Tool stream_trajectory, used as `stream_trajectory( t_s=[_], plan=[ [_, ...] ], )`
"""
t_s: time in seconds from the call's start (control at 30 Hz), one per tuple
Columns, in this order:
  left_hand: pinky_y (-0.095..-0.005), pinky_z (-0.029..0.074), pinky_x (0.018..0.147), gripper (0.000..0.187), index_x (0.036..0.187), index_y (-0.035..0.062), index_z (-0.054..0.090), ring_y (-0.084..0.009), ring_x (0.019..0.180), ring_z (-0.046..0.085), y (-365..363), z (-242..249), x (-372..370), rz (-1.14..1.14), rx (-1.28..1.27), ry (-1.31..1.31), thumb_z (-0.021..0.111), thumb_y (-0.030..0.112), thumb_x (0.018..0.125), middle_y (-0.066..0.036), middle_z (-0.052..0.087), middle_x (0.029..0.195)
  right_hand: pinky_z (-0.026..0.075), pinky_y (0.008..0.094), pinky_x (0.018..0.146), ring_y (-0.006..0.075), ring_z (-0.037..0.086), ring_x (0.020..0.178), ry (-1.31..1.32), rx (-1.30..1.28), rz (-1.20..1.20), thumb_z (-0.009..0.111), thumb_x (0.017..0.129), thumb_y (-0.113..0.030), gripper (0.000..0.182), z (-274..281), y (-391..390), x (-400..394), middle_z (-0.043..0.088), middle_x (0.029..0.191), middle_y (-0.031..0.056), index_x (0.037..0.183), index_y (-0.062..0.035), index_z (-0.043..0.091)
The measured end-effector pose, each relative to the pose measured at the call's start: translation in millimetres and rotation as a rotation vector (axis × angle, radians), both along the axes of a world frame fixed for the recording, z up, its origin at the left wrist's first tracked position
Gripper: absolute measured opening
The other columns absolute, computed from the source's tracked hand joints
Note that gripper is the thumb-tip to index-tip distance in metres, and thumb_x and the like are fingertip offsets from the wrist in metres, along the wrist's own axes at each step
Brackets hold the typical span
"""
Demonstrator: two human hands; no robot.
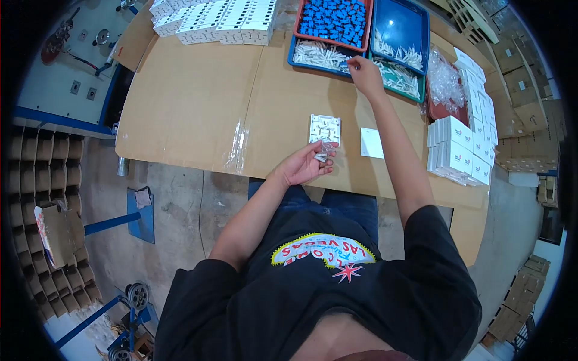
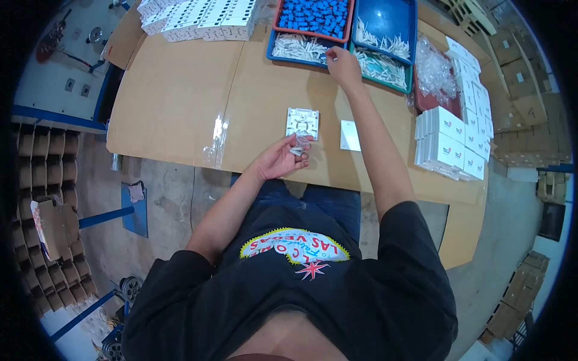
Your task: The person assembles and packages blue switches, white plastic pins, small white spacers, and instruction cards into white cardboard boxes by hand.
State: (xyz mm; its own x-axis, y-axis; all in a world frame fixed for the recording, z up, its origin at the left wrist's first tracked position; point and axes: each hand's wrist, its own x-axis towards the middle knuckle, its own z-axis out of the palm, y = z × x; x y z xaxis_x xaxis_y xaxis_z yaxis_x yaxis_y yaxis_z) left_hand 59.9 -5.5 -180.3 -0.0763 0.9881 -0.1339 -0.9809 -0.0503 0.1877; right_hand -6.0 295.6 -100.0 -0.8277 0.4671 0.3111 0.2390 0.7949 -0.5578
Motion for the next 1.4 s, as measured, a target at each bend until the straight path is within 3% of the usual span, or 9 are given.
stream_trajectory(
  t_s=[0.13,0.2,0.43,0.63,0.73,0.87,1.23,1.3,1.4],
  plan=[
    [-0.0397,0.049,0.100,0.049,0.145,0.0033,0.051,-0.0223,0.105,0.063,-1.8,-4.0,1.1,0.029,0.016,0.012,0.048,0.037,0.109,-0.009,0.066,0.119,0.056,0.0480,0.078,0.0359,0.070,0.098,-0.055,0.226,-0.041,0.061,0.089,-0.013,0.018,-11.8,17.2,-33.7,0.074,0.099,0.0163,0.098,-0.0046,0.074],
    [-0.0409,0.048,0.101,0.049,0.145,0.0029,0.051,-0.0228,0.108,0.063,-2.3,-3.8,1.7,0.035,0.018,0.010,0.050,0.035,0.108,-0.010,0.066,0.124,0.055,0.0505,0.078,0.0349,0.069,0.099,-0.164,0.512,-0.019,0.060,0.087,-0.010,0.015,-22.6,26.5,-42.7,0.072,0.100,0.0147,0.092,-0.0064,0.073],
    [-0.0419,0.049,0.102,0.046,0.143,0.0026,0.053,-0.0229,0.106,0.063,-2.9,-1.9,1.1,0.032,0.014,-0.011,0.052,0.032,0.107,-0.012,0.065,0.128,0.055,0.0502,0.074,0.0330,0.068,0.098,-0.162,0.598,0.026,0.061,0.086,-0.011,0.012,-27.2,34.8,-42.1,0.070,0.096,0.0125,0.090,-0.0090,0.072],
    [-0.0408,0.051,0.098,0.045,0.142,0.0026,0.053,-0.0215,0.102,0.065,-1.2,-13.0,2.6,0.050,0.021,-0.005,0.053,0.031,0.107,-0.012,0.065,0.131,0.049,0.0494,0.076,0.0330,0.067,0.095,0.146,0.467,0.093,0.068,0.088,-0.018,0.014,-8.6,16.5,-1.5,0.070,0.094,0.0102,0.101,-0.0126,0.066],
    [-0.0406,0.051,0.098,0.046,0.143,0.0029,0.053,-0.0210,0.103,0.065,-2.1,-6.1,2.1,0.055,0.040,0.008,0.053,0.031,0.107,-0.012,0.064,0.133,0.051,0.0335,0.073,0.0226,0.069,0.086,0.063,-0.120,0.186,0.067,0.097,-0.017,0.014,11.7,-30.7,56.9,0.073,0.096,0.0115,0.105,-0.0065,0.069],
    [-0.0402,0.051,0.097,0.048,0.144,0.0035,0.052,-0.0213,0.107,0.064,-2.8,-0.4,4.2,0.069,0.039,0.041,0.054,0.034,0.107,-0.012,0.064,0.135,0.048,0.0274,0.071,0.0123,0.062,0.080,0.035,-0.406,0.200,0.069,0.097,-0.015,0.016,27.5,-99.5,153.3,0.071,0.092,0.0054,0.109,-0.0043,0.073],
    [-0.0429,0.049,0.105,0.048,0.145,0.0044,0.049,-0.0261,0.120,0.063,-3.0,-0.5,8.0,0.064,-0.024,0.245,0.051,0.034,0.108,-0.013,0.063,0.136,0.046,0.0277,0.067,0.0131,0.057,0.073,-0.059,-0.413,0.167,0.071,0.094,-0.008,0.015,52.0,-132.8,199.8,0.070,0.088,0.0060,0.108,-0.0024,0.073],
    [-0.0425,0.049,0.105,0.047,0.145,0.0045,0.049,-0.0258,0.120,0.063,-4.3,0.2,7.7,0.081,-0.048,0.293,0.051,0.034,0.108,-0.013,0.063,0.136,0.051,0.0335,0.066,0.0210,0.065,0.071,-0.142,-0.368,0.222,0.070,0.089,-0.008,0.016,51.0,-131.6,194.3,0.074,0.090,0.0108,0.105,-0.0041,0.072],
    [-0.0418,0.050,0.104,0.045,0.143,0.0049,0.051,-0.0249,0.120,0.063,-6.9,3.2,10.1,0.075,-0.031,0.303,0.052,0.033,0.108,-0.012,0.063,0.134,0.052,0.0332,0.068,0.0217,0.068,0.075,-0.187,-0.347,0.293,0.069,0.088,-0.007,0.015,51.4,-135.5,187.0,0.074,0.090,0.0117,0.102,-0.0031,0.071]
  ],
)
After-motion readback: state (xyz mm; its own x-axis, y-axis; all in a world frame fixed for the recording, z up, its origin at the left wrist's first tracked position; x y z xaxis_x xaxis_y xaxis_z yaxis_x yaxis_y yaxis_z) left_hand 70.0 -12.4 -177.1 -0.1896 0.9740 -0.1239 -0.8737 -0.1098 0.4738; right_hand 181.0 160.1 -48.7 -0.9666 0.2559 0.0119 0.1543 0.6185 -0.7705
